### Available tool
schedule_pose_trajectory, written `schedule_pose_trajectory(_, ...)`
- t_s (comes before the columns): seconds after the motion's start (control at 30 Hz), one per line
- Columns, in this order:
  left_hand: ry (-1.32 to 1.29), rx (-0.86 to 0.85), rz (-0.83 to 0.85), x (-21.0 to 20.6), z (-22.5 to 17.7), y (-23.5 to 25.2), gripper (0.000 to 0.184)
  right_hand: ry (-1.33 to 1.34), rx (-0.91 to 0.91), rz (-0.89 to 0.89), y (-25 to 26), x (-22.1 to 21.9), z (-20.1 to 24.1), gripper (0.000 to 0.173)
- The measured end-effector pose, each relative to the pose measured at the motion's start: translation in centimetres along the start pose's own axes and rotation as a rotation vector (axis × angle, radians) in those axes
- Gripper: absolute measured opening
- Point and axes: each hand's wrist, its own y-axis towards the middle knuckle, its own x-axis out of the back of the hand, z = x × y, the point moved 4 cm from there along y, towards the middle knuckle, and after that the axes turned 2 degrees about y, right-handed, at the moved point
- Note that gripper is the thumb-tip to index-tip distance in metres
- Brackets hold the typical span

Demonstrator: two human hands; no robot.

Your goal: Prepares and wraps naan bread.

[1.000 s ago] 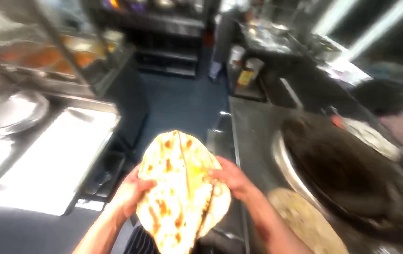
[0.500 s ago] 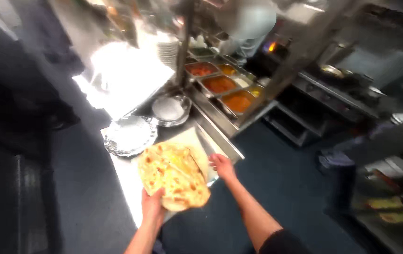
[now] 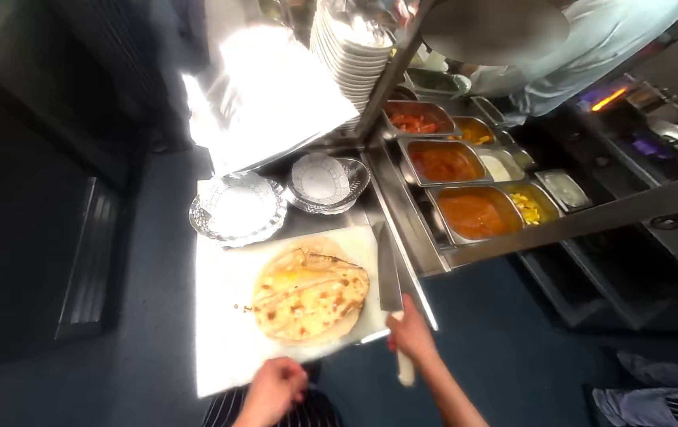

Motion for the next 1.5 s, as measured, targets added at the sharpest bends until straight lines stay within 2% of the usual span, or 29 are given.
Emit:
schedule_pose_trajectory(0.07,0.162,-0.215,-0.448,3.5,-1.7,-0.8,0.036,-0.094,0.085,0.017,-4.7,-0.4,0.8,0.058)
schedule_pose_trajectory(0.1,0.131,-0.247,-0.599,4.9,-2.9,-0.4,0.051,-0.18,0.154,0.029,-6.5,-1.4,1.6,0.054)
schedule_pose_trajectory(0.13,0.078,-0.224,-0.659,5.9,-3.8,0.6,0.066,-0.287,0.215,0.052,-7.8,-2.7,2.7,0.051)
schedule_pose_trajectory(0.17,0.036,-0.172,-0.666,6.4,-4.3,2.2,0.077,-0.396,0.238,0.093,-8.6,-4.4,3.8,0.05)
schedule_pose_trajectory(0.23,0.054,-0.077,-0.643,6.5,-4.5,5.1,0.088,-0.542,0.233,0.161,-8.4,-8.0,5.5,0.053)
schedule_pose_trajectory(0.3,0.142,-0.003,-0.641,6.2,-4.9,6.5,0.091,-0.576,0.231,0.178,-6.2,-10.8,6.4,0.053)
schedule_pose_trajectory(0.4,0.225,0.077,-0.591,5.7,-6.0,6.3,0.091,-0.581,0.197,0.188,-3.6,-12.7,8.4,0.052)
schedule_pose_trajectory(0.57,0.17,0.028,-0.495,6.1,-6.6,6.7,0.085,-0.602,0.151,0.246,-1.7,-12.9,10.4,0.059)
schedule_pose_trajectory(0.67,0.062,0.057,-0.522,6.9,-6.2,7.2,0.086,-0.683,0.12,0.303,-2.1,-11.4,12.5,0.067)
schedule_pose_trajectory(0.73,0.077,0.113,-0.495,7.2,-6.1,7.4,0.082,-0.708,0.097,0.324,-2.3,-11.4,13.1,0.067)
schedule_pose_trajectory(0.8,0.126,0.158,-0.433,7.1,-6.1,7.7,0.079,-0.643,0.082,0.242,-1.5,-13.1,11.5,0.064)
schedule_pose_trajectory(0.87,0.14,0.157,-0.428,7.3,-7.0,8.2,0.077,-0.608,0.113,0.155,0.1,-14.0,12.4,0.059)
schedule_pose_trajectory(1.0,0.131,0.121,-0.499,6.8,-6.6,7.5,0.069,-0.638,0.143,0.223,0.2,-13.1,14.7,0.06)
schedule_pose_trajectory(1.07,0.134,0.123,-0.521,6.7,-6.8,7.3,0.068,-0.65,0.13,0.275,-2.3,-11.7,13.4,0.068)
schedule_pose_trajectory(1.13,0.155,0.128,-0.529,6.6,-7.0,7.2,0.067,-0.68,0.05,0.333,-6.1,-10.4,10.0,0.072)
schedule_pose_trajectory(1.2,0.174,0.133,-0.534,6.4,-6.9,6.9,0.065,-0.686,-0.04,0.346,-8.5,-10.6,6.2,0.062)
schedule_pose_trajectory(1.27,0.168,0.132,-0.555,6.3,-6.5,7.0,0.063,-0.667,-0.052,0.294,-7.4,-12.3,4.2,0.055)
schedule_pose_trajectory(1.33,0.105,0.107,-0.588,6.0,-5.7,7.4,0.061,-0.641,0.003,0.243,-5.3,-13.4,5.0,0.054)
schedule_pose_trajectory(1.4,-0.031,0.046,-0.604,5.9,-4.2,6.8,0.058,-0.592,0.047,0.241,-4.4,-13.8,5.7,0.053)
schedule_pose_trajectory(1.47,-0.15,-0.056,-0.585,7.0,-4.4,5.7,0.057,-0.527,0.095,0.249,-3.8,-13.3,5.4,0.055)
schedule_pose_trajectory(1.5,-0.19,-0.097,-0.57,7.8,-4.3,4.9,0.057,-0.479,0.12,0.258,-3.7,-12.7,4.5,0.051)
